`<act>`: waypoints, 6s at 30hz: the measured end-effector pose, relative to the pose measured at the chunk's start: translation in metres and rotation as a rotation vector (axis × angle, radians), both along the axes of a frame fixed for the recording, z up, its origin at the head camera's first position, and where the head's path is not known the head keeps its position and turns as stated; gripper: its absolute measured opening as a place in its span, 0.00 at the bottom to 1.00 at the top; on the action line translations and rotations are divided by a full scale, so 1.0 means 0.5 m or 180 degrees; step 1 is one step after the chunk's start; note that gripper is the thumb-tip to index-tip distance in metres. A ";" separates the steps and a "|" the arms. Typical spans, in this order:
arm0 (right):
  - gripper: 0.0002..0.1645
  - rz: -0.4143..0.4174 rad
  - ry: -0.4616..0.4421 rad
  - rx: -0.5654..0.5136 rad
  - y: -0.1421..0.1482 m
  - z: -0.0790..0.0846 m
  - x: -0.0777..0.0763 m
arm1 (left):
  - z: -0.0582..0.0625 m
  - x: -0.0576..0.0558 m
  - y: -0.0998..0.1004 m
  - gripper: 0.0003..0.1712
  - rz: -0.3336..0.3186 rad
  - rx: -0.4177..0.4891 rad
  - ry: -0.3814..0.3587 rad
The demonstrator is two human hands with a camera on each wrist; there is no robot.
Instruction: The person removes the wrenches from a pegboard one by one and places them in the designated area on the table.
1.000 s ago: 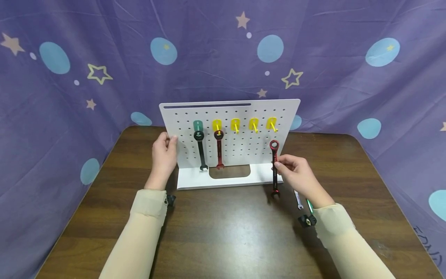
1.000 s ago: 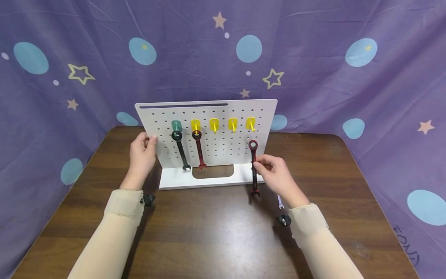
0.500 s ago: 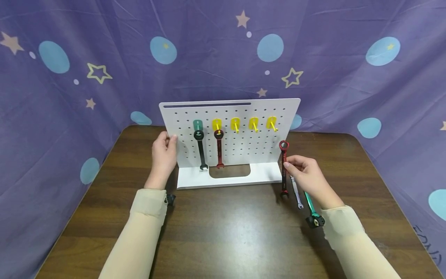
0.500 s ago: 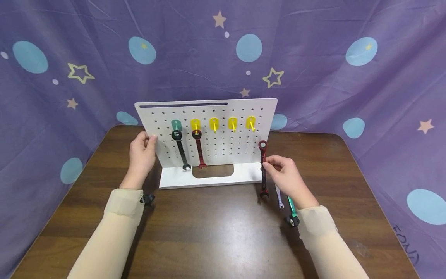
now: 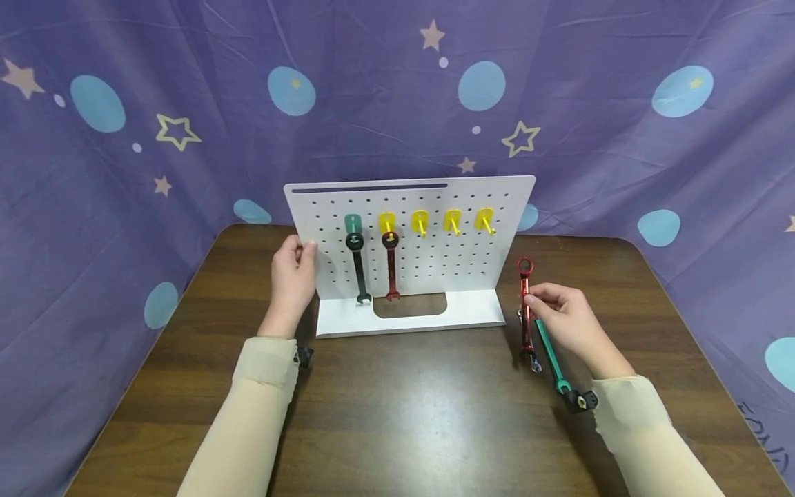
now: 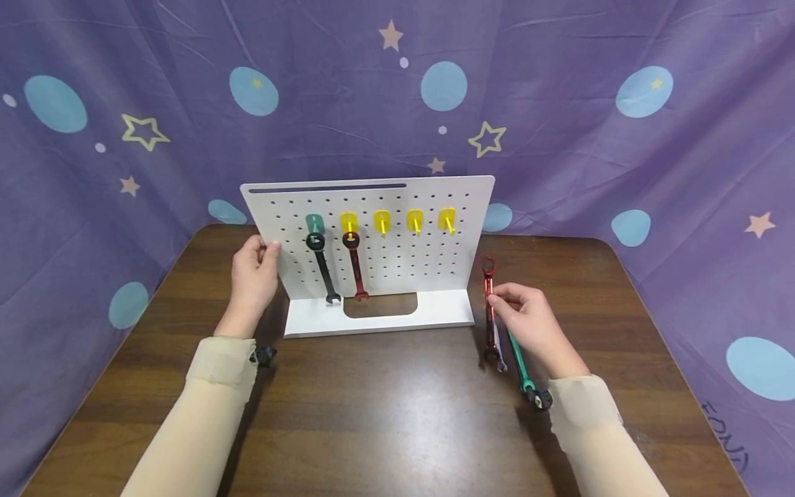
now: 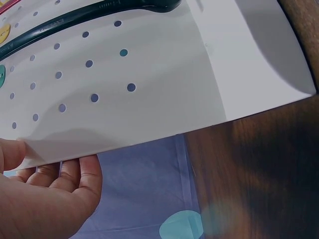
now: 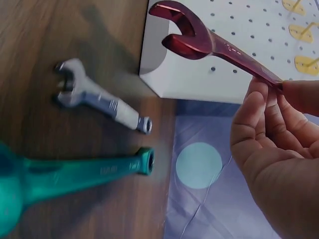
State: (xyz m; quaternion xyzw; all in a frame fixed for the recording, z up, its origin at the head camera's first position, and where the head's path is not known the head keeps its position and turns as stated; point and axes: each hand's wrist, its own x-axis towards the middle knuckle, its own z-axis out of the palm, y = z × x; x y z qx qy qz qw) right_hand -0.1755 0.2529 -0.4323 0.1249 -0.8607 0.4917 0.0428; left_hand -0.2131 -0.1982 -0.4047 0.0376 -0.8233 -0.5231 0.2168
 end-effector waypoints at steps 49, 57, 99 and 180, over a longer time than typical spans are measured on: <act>0.14 0.0038 -0.0881 0.0418 0.143 -0.028 0.033 | -0.004 -0.002 0.000 0.13 0.0008 -0.0042 0.0044; 0.14 0.0072 -0.0971 0.0410 0.152 -0.037 0.030 | -0.006 -0.003 -0.001 0.13 0.0005 -0.0040 0.0061; 0.12 -0.0136 -0.1180 0.1180 0.148 -0.041 0.022 | -0.002 -0.003 0.001 0.12 0.0019 -0.0032 0.0028; 0.16 -0.0335 -0.0047 0.0397 0.006 -0.040 -0.003 | -0.007 -0.004 -0.002 0.13 -0.0004 -0.0047 0.0089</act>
